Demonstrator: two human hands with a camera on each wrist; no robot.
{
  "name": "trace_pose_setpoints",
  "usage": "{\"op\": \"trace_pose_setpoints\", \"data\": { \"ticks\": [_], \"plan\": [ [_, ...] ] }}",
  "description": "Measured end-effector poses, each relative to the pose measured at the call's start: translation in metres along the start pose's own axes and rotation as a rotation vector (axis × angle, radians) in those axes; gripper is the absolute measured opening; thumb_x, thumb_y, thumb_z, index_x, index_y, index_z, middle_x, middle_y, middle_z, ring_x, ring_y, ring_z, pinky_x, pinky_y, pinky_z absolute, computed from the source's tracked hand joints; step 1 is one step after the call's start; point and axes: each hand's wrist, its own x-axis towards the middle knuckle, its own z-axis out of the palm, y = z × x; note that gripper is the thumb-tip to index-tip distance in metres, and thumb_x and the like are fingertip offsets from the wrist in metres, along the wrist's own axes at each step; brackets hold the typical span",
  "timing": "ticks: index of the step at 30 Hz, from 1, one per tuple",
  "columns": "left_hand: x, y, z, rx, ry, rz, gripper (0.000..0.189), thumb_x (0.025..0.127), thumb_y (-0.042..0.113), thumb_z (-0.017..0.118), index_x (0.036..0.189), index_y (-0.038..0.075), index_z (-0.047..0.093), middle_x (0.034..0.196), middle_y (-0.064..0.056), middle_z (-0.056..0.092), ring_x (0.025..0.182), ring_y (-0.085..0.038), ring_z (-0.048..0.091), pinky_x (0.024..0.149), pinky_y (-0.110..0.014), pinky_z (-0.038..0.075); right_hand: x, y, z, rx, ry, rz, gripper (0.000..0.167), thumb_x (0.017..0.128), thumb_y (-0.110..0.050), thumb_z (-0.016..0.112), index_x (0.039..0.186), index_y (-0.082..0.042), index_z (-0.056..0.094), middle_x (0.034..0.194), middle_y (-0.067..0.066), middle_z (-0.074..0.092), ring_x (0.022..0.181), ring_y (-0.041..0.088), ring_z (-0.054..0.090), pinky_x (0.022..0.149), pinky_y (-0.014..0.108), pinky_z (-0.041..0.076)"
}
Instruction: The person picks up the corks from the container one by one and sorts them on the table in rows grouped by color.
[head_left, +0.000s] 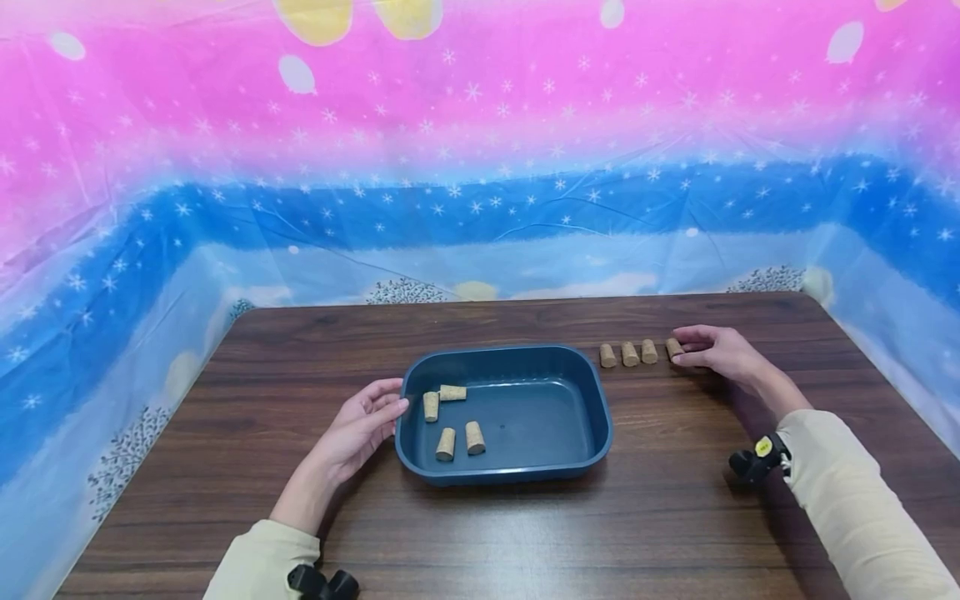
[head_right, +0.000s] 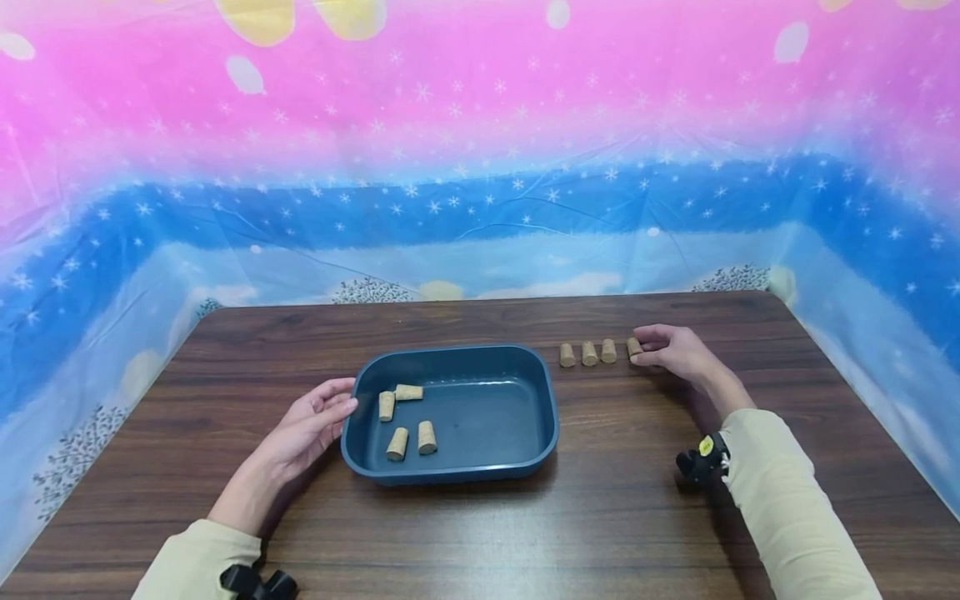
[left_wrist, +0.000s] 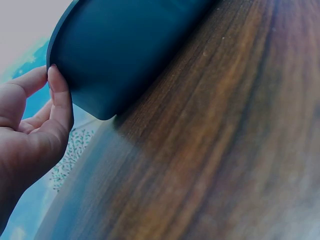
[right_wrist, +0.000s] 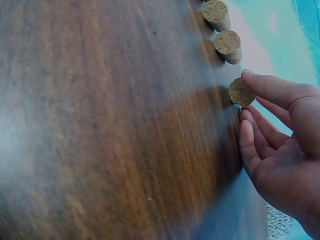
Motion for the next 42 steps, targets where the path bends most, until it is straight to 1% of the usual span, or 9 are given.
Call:
{"op": "trace_pose_setpoints", "data": {
  "ticks": [5,8,10,14,19,24,29,37,42],
  "plan": [
    [0.000,0.000,0.000,-0.006,-0.008,0.002,0.046,0.098,0.004,0.054,0.137,-0.007,0.033,0.103,-0.007,0.059,0.083,-0.010,0.061,0.076,-0.022,0.052,-0.003,-0.005,-0.006,0.022,0.014,-0.016,0.061,0.090,-0.017,0.070,0.137,0.011,0.043,0.132,0.033,0.049,0.097,0.008,0.058,0.075,0.025,0.052],
    [0.001,0.000,0.000,-0.005,-0.004,-0.001,0.046,0.098,0.004,0.054,0.137,-0.007,0.034,0.103,-0.007,0.059,0.083,-0.010,0.061,0.076,-0.022,0.052,-0.004,-0.011,-0.010,0.000,0.038,-0.040,0.061,0.091,-0.020,0.068,0.137,0.011,0.043,0.130,0.033,0.050,0.087,-0.001,0.057,0.074,0.027,0.053],
    [0.001,0.000,0.000,0.000,0.002,-0.003,0.046,0.098,0.005,0.054,0.138,-0.007,0.033,0.103,-0.007,0.059,0.083,-0.010,0.061,0.076,-0.022,0.052,-0.003,-0.018,-0.011,-0.030,0.051,-0.054,0.061,0.092,-0.024,0.067,0.137,0.009,0.044,0.130,0.031,0.052,0.086,0.000,0.058,0.074,0.027,0.053],
    [0.000,0.000,0.000,0.009,0.014,-0.010,0.046,0.098,0.005,0.054,0.138,-0.006,0.033,0.104,-0.007,0.058,0.084,-0.010,0.061,0.076,-0.022,0.052,-0.004,-0.037,-0.007,-0.052,0.056,-0.068,0.060,0.094,-0.028,0.065,0.138,0.007,0.045,0.128,0.030,0.054,0.092,0.017,0.063,0.075,0.032,0.054],
    [0.001,0.000,0.000,0.014,0.015,-0.010,0.047,0.098,0.006,0.055,0.138,-0.006,0.034,0.105,-0.008,0.058,0.085,-0.010,0.061,0.078,-0.023,0.052,-0.007,-0.067,0.008,-0.083,0.068,-0.102,0.054,0.097,-0.028,0.061,0.137,0.006,0.047,0.128,0.028,0.055,0.104,0.033,0.058,0.078,0.036,0.052],
    [0.001,0.000,0.000,0.007,0.010,-0.009,0.046,0.098,0.006,0.055,0.137,-0.006,0.034,0.104,-0.007,0.059,0.085,-0.010,0.061,0.078,-0.023,0.052,-0.010,-0.092,0.026,-0.104,0.050,-0.148,0.049,0.098,-0.025,0.058,0.136,0.005,0.049,0.126,0.025,0.056,0.114,0.036,0.054,0.087,0.044,0.048],
    [0.000,0.000,0.000,0.007,0.009,-0.008,0.045,0.098,0.006,0.055,0.137,-0.006,0.035,0.104,-0.007,0.058,0.086,-0.010,0.061,0.079,-0.023,0.052,-0.015,-0.111,0.043,-0.093,0.007,-0.191,0.045,0.098,-0.021,0.058,0.134,0.003,0.051,0.125,0.023,0.057,0.114,0.035,0.053,0.092,0.049,0.046],
    [0.000,0.000,0.000,0.014,0.009,-0.003,0.045,0.098,0.006,0.055,0.136,-0.007,0.035,0.104,-0.007,0.058,0.085,-0.010,0.060,0.078,-0.023,0.052,-0.019,-0.139,0.072,-0.075,-0.080,-0.245,0.041,0.096,-0.017,0.060,0.133,0.000,0.054,0.126,0.020,0.058,0.116,0.033,0.054,0.090,0.047,0.049],
    [0.001,0.000,0.000,0.010,0.013,-0.004,0.045,0.098,0.005,0.055,0.136,-0.006,0.035,0.103,-0.007,0.058,0.085,-0.010,0.060,0.078,-0.023,0.052,-0.018,-0.156,0.088,-0.092,-0.153,-0.296,0.039,0.095,-0.015,0.061,0.131,0.002,0.055,0.124,0.018,0.060,0.114,0.032,0.055,0.090,0.046,0.049]
  ]
}}
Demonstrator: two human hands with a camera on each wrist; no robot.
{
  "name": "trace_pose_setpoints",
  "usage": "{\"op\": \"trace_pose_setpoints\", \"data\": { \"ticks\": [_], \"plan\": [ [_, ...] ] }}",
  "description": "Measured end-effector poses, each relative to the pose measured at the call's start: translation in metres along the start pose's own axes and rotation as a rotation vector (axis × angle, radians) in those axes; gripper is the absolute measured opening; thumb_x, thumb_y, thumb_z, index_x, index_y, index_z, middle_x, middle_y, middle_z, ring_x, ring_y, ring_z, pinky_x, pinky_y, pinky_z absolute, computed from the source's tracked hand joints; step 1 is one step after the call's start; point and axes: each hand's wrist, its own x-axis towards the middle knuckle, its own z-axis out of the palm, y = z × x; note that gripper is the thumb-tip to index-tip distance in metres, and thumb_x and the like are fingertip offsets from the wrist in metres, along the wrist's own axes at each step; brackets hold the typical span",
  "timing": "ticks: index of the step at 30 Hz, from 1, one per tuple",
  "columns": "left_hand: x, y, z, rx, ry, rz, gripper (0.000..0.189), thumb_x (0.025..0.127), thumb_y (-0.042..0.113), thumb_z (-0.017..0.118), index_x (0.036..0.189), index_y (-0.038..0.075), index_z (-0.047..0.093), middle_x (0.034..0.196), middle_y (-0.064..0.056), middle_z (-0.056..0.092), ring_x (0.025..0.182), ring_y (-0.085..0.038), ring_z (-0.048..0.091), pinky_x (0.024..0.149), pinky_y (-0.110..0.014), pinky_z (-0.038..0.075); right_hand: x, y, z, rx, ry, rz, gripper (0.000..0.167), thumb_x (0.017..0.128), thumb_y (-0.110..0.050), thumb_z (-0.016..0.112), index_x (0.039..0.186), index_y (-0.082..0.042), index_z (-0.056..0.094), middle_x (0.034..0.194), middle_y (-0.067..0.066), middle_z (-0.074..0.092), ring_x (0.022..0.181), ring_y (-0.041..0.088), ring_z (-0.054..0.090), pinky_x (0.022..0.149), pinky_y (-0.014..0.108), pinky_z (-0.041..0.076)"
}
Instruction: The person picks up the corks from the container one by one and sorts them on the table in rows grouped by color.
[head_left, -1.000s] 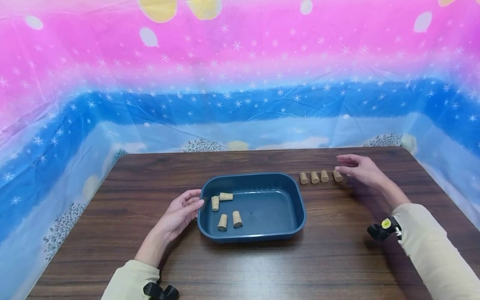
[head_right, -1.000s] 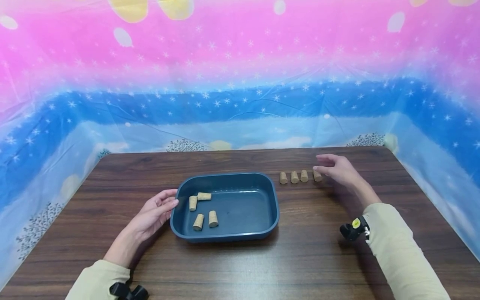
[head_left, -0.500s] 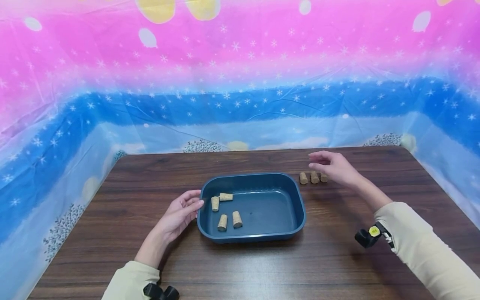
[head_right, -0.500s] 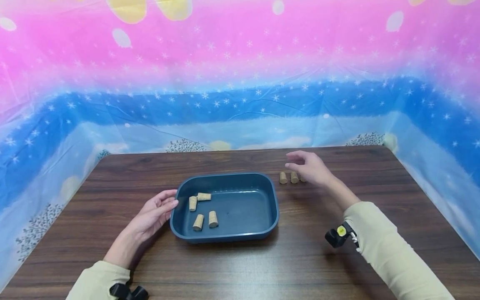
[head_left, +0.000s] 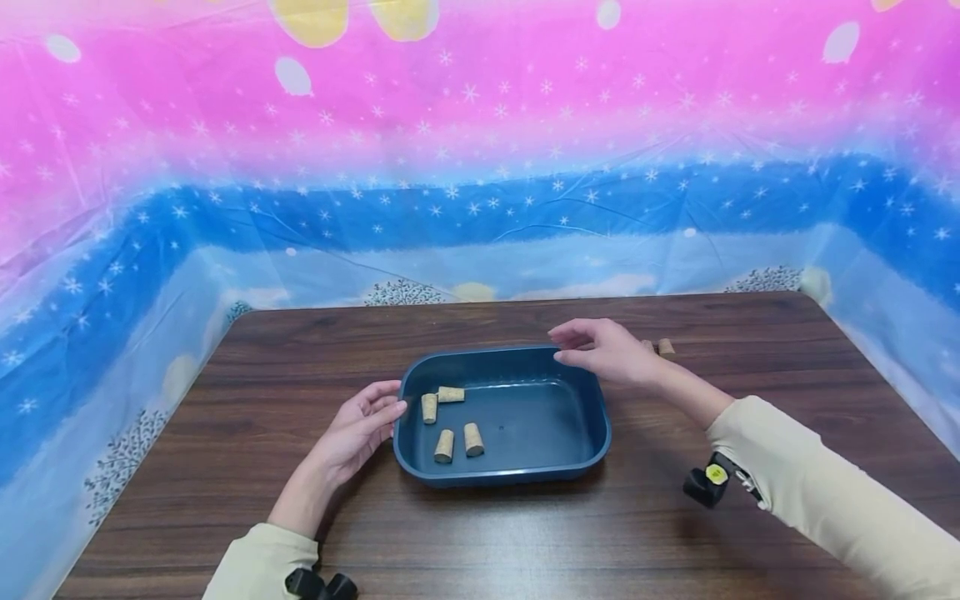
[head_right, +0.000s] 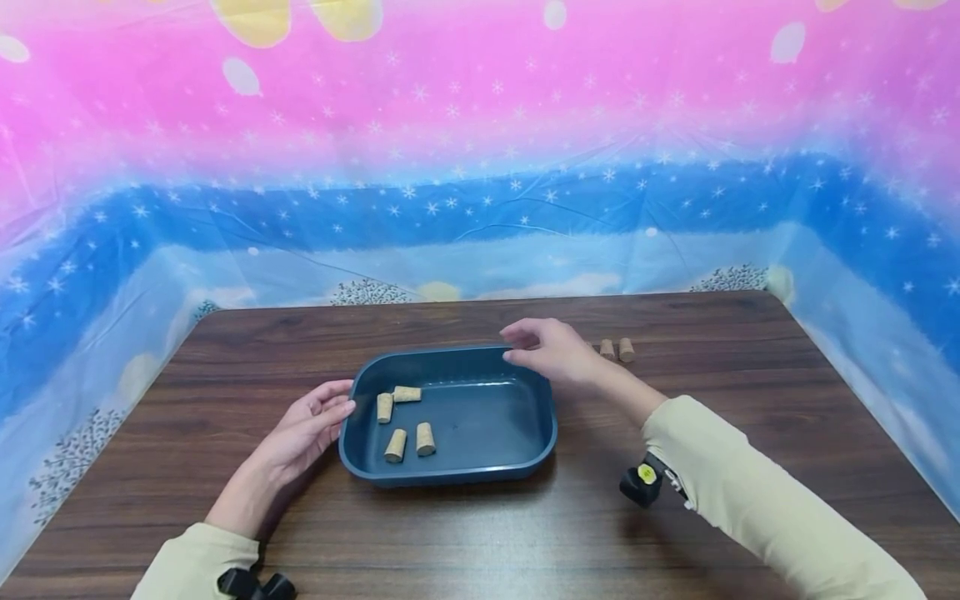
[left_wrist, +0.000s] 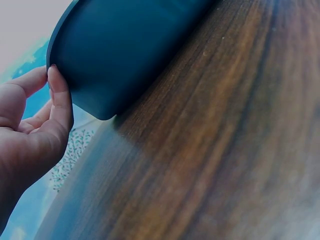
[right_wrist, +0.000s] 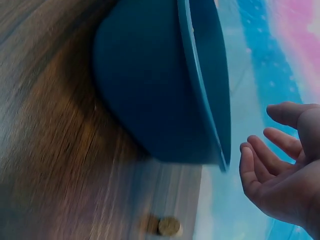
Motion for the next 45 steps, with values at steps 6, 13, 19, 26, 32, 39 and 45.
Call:
{"op": "trace_pose_setpoints", "data": {
  "ticks": [6,13,19,26,32,39,45],
  "plan": [
    [-0.001,0.000,0.000,0.003,-0.006,0.001,0.046,0.098,0.006,0.055,0.137,-0.007,0.035,0.104,-0.008,0.059,0.085,-0.010,0.061,0.079,-0.023,0.053,0.009,-0.016,0.018,-0.005,-0.118,-0.042,0.038,0.094,-0.013,0.063,0.128,0.003,0.057,0.119,0.019,0.062,0.108,0.028,0.059,0.086,0.040,0.052],
    [-0.001,0.000,-0.001,0.007,-0.007,-0.004,0.047,0.098,0.007,0.056,0.138,-0.007,0.034,0.104,-0.008,0.058,0.085,-0.010,0.061,0.079,-0.023,0.053,0.014,-0.031,0.042,0.000,-0.231,-0.051,0.038,0.093,-0.013,0.065,0.128,0.002,0.058,0.123,0.017,0.061,0.106,0.024,0.060,0.087,0.037,0.051],
    [-0.001,0.000,-0.002,0.006,-0.008,-0.001,0.047,0.098,0.007,0.055,0.138,-0.007,0.033,0.104,-0.008,0.058,0.085,-0.010,0.061,0.078,-0.023,0.053,0.018,-0.039,0.059,-0.001,-0.322,-0.067,0.040,0.090,-0.012,0.068,0.126,0.003,0.058,0.125,0.017,0.059,0.106,0.022,0.061,0.084,0.031,0.052],
    [-0.001,0.000,-0.002,0.007,-0.003,-0.001,0.046,0.098,0.006,0.055,0.137,-0.007,0.034,0.104,-0.008,0.058,0.085,-0.010,0.061,0.078,-0.023,0.053,0.026,-0.043,0.080,0.007,-0.367,-0.102,0.043,0.087,-0.010,0.071,0.126,0.002,0.059,0.126,0.015,0.059,0.108,0.025,0.060,0.084,0.028,0.052],
    [0.000,0.000,-0.001,0.008,-0.013,0.004,0.045,0.098,0.007,0.056,0.136,-0.007,0.036,0.105,-0.009,0.059,0.086,-0.012,0.062,0.078,-0.024,0.053,0.029,-0.044,0.095,0.015,-0.387,-0.073,0.044,0.084,-0.009,0.074,0.125,0.000,0.060,0.123,0.012,0.061,0.106,0.023,0.060,0.081,0.025,0.052],
    [0.000,0.001,-0.001,0.000,-0.011,0.003,0.046,0.098,0.005,0.055,0.137,-0.006,0.034,0.105,-0.009,0.058,0.085,-0.011,0.061,0.076,-0.023,0.053,0.033,-0.045,0.104,0.025,-0.412,-0.046,0.044,0.083,-0.008,0.076,0.124,0.001,0.061,0.120,0.011,0.063,0.104,0.021,0.060,0.084,0.027,0.051],
    [-0.001,0.000,-0.002,0.003,-0.014,0.003,0.046,0.098,0.005,0.055,0.137,-0.007,0.035,0.106,-0.009,0.058,0.086,-0.011,0.062,0.077,-0.023,0.053,0.034,-0.045,0.110,-0.101,-0.382,-0.074,0.041,0.081,-0.011,0.078,0.119,-0.002,0.066,0.113,0.007,0.066,0.097,0.016,0.060,0.084,0.025,0.050]
  ]
}}
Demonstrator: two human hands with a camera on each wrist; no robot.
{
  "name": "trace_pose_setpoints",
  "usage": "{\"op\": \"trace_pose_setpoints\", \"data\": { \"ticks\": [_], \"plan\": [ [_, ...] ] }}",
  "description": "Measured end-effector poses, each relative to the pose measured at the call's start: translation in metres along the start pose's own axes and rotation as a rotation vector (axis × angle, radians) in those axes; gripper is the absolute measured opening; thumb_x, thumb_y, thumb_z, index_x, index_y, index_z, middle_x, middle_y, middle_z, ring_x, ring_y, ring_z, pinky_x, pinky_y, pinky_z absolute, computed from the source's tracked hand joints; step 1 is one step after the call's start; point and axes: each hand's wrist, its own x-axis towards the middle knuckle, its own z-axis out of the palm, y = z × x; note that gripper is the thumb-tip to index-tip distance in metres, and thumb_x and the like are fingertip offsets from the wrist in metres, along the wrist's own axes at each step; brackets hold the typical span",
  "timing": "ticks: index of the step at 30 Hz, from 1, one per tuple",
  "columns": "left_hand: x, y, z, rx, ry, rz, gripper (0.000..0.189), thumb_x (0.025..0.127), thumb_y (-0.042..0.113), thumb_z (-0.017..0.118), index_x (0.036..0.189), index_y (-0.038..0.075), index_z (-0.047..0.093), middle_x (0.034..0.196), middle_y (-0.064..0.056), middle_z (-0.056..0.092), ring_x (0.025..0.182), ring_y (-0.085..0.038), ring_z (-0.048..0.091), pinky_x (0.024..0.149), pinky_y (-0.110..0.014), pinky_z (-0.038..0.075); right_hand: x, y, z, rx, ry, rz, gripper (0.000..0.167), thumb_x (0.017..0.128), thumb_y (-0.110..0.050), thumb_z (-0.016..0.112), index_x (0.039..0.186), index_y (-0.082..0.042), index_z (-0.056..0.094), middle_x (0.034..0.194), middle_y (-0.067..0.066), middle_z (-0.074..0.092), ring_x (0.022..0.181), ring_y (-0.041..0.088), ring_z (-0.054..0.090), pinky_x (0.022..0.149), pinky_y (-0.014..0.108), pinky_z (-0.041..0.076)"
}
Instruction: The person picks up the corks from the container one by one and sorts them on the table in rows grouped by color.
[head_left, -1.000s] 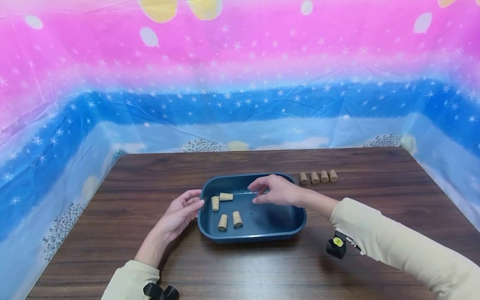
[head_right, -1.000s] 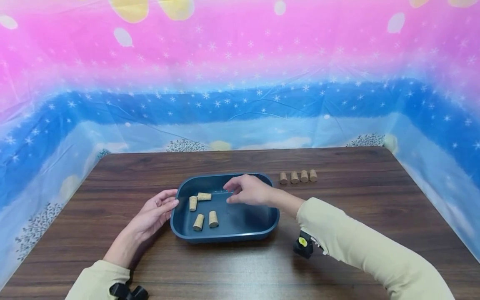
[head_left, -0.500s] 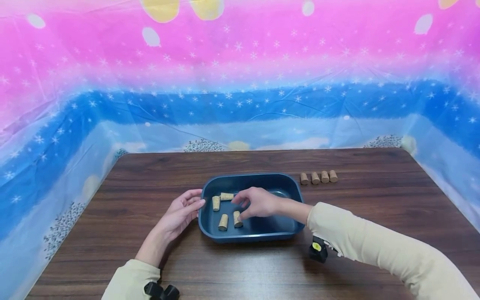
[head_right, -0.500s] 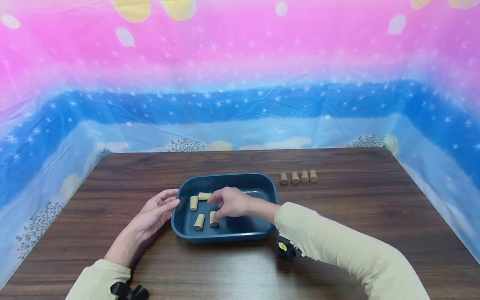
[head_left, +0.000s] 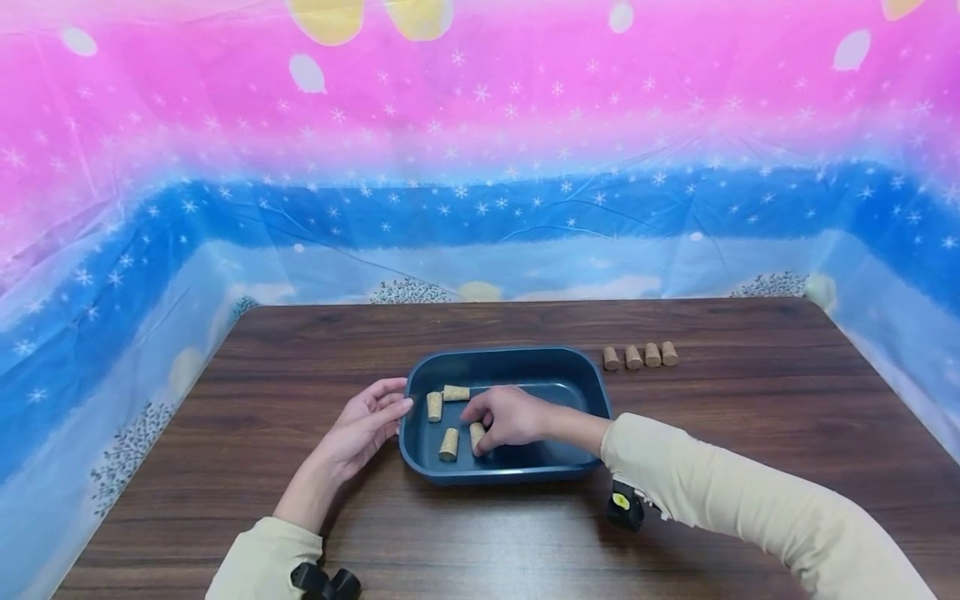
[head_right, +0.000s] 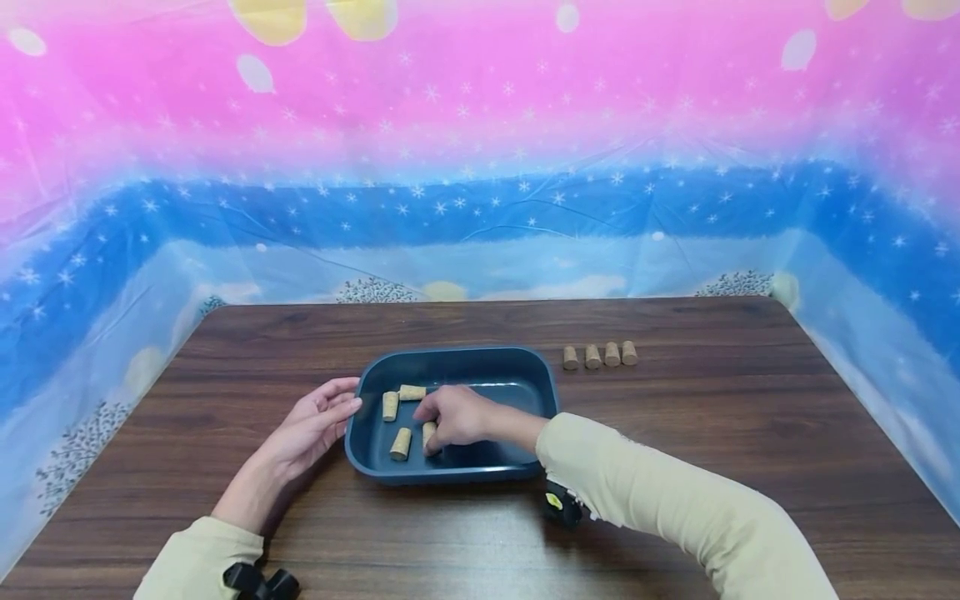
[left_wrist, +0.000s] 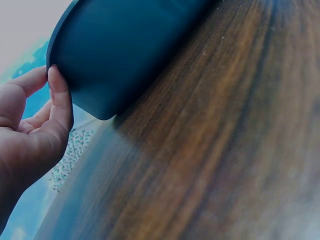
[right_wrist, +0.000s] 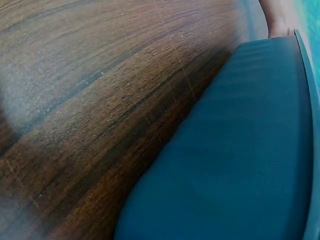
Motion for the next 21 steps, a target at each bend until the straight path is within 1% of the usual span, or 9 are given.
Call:
{"op": "trace_pose_setpoints", "data": {
  "ticks": [6,13,17,21],
  "plan": [
    [0.000,0.000,0.000,-0.008,0.000,0.004,0.045,0.098,0.005,0.055,0.136,-0.007,0.035,0.105,-0.009,0.059,0.085,-0.011,0.062,0.077,-0.023,0.053,-0.002,0.002,0.000,-0.032,0.016,-0.005,0.036,0.079,-0.013,0.080,0.112,-0.002,0.070,0.105,0.003,0.069,0.092,0.014,0.061,0.078,0.022,0.049],
    [0.000,0.000,0.000,0.000,0.002,0.007,0.044,0.098,0.005,0.055,0.136,-0.007,0.036,0.104,-0.008,0.059,0.085,-0.011,0.062,0.076,-0.023,0.053,-0.005,0.006,-0.002,-0.037,0.018,-0.010,0.034,0.079,-0.013,0.080,0.110,-0.004,0.070,0.100,0.000,0.069,0.091,0.015,0.061,0.077,0.021,0.049],
    [0.000,-0.001,0.000,0.004,0.001,0.005,0.045,0.098,0.006,0.055,0.136,-0.007,0.035,0.104,-0.008,0.059,0.085,-0.011,0.061,0.076,-0.023,0.053,-0.008,0.008,-0.005,-0.002,-0.002,-0.016,0.033,0.080,-0.010,0.079,0.111,-0.002,0.069,0.103,0.001,0.068,0.093,0.016,0.061,0.078,0.022,0.049],
    [0.000,-0.001,0.000,0.008,0.000,0.003,0.045,0.098,0.007,0.056,0.136,-0.007,0.036,0.104,-0.009,0.060,0.086,-0.011,0.061,0.078,-0.023,0.053,-0.011,0.009,-0.009,0.066,-0.012,0.005,0.034,0.081,-0.007,0.077,0.114,-0.002,0.068,0.106,0.002,0.066,0.094,0.016,0.061,0.078,0.024,0.051]
  ]
}}
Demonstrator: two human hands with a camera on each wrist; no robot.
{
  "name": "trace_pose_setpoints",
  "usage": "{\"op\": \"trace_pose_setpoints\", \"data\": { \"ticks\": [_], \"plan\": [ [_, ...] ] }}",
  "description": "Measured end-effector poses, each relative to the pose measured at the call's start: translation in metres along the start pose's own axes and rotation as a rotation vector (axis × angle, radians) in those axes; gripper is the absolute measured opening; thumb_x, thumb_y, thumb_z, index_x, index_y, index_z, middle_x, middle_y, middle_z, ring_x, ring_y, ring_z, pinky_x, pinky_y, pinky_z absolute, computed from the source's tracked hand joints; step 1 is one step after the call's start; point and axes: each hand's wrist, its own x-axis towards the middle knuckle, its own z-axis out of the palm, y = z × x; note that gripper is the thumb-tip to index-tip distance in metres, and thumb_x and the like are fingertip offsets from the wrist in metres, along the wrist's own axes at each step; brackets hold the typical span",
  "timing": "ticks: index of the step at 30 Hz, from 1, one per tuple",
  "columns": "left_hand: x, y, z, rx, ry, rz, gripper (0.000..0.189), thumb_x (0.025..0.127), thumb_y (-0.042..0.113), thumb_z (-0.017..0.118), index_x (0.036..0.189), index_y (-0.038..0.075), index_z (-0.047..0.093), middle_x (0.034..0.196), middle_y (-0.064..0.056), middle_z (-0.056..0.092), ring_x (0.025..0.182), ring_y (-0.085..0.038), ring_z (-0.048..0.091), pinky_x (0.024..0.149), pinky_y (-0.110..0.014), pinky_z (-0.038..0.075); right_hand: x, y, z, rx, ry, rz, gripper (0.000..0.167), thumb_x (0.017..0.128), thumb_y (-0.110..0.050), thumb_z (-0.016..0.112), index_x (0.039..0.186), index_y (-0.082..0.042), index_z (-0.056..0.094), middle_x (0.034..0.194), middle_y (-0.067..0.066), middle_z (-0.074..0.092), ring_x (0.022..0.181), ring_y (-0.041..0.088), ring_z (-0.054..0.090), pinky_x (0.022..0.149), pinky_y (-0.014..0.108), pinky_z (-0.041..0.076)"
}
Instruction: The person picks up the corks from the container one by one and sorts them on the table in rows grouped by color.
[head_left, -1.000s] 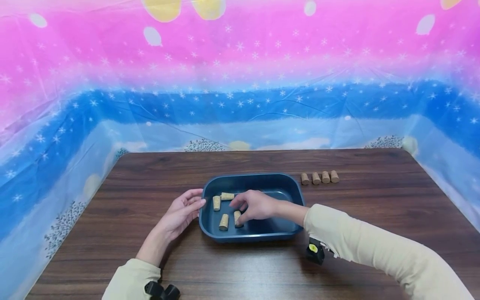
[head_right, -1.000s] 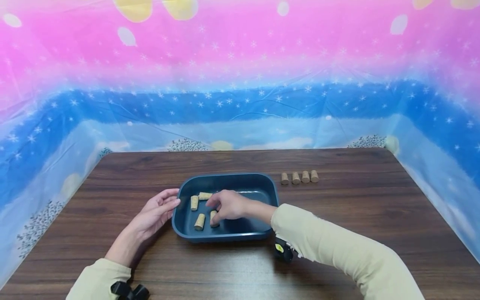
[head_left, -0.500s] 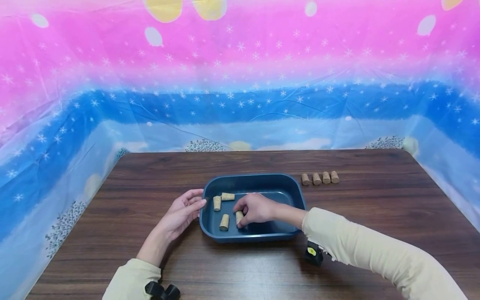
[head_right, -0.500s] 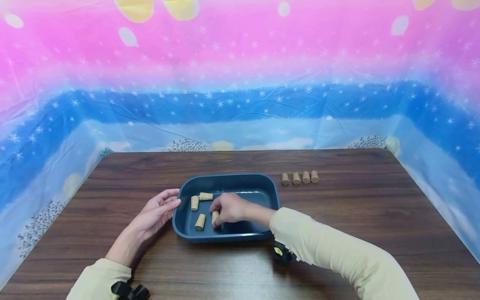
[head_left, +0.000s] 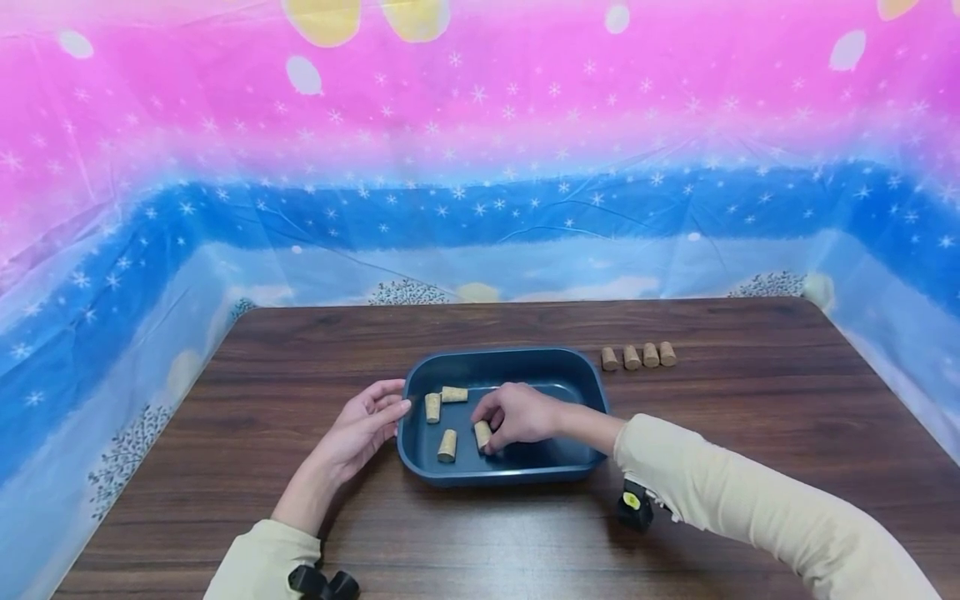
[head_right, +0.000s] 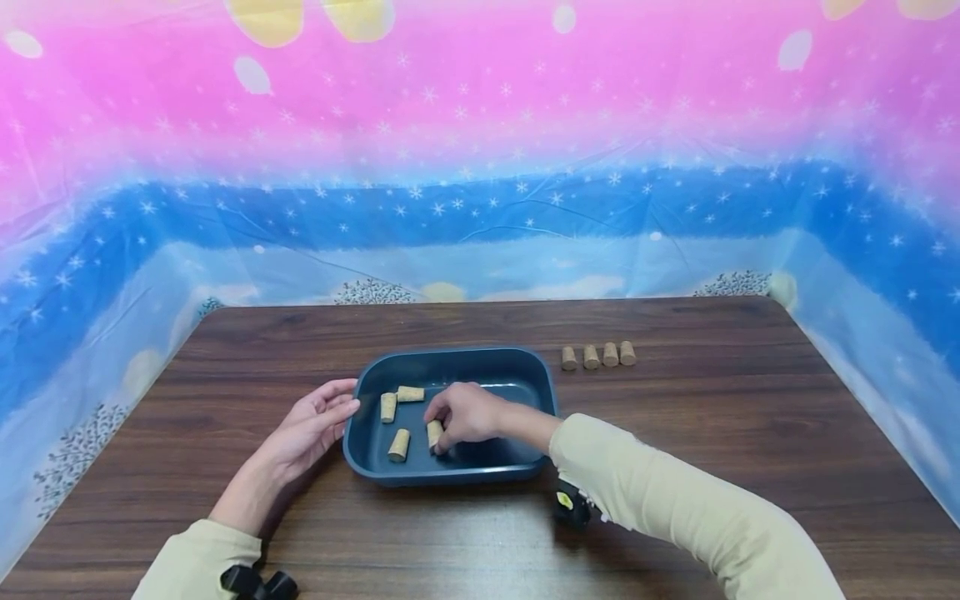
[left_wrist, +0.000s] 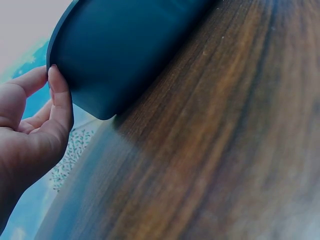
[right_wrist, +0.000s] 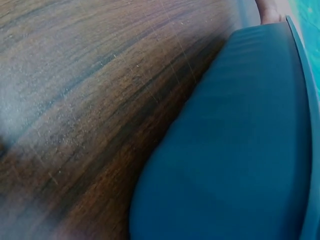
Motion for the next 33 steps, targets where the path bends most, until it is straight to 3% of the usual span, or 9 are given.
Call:
{"op": "trace_pose_setpoints", "data": {
  "ticks": [10,15,24,33],
  "plan": [
    [-0.001,0.002,0.001,-0.005,0.009,-0.016,0.046,0.098,0.006,0.055,0.138,-0.007,0.034,0.104,-0.008,0.059,0.085,-0.010,0.061,0.076,-0.022,0.052,-0.007,-0.001,-0.013,0.074,0.064,0.054,0.039,0.082,-0.009,0.077,0.118,-0.001,0.066,0.101,0.002,0.066,0.091,0.012,0.063,0.076,0.027,0.053],
    [-0.001,0.002,0.002,-0.006,0.011,-0.018,0.047,0.098,0.006,0.055,0.138,-0.007,0.034,0.105,-0.008,0.058,0.086,-0.010,0.061,0.077,-0.022,0.052,-0.014,0.002,-0.022,0.055,0.098,0.040,0.040,0.083,-0.011,0.077,0.120,-0.003,0.065,0.109,0.003,0.065,0.098,0.016,0.063,0.077,0.029,0.053],
    [-0.001,0.002,0.002,0.002,0.015,-0.017,0.047,0.098,0.007,0.055,0.138,-0.006,0.034,0.105,-0.008,0.059,0.086,-0.011,0.061,0.079,-0.023,0.052,-0.027,0.007,-0.040,0.055,0.166,0.001,0.038,0.084,-0.012,0.075,0.119,-0.004,0.064,0.108,0.002,0.066,0.101,0.020,0.063,0.080,0.033,0.053],
    [0.000,0.001,0.002,-0.002,0.012,-0.014,0.046,0.098,0.006,0.055,0.137,-0.006,0.034,0.104,-0.008,0.058,0.086,-0.010,0.060,0.078,-0.023,0.052,-0.041,0.017,-0.054,0.116,0.218,0.015,0.040,0.084,-0.011,0.075,0.121,-0.001,0.064,0.110,0.007,0.067,0.105,0.024,0.062,0.081,0.034,0.053]
  ]
}}
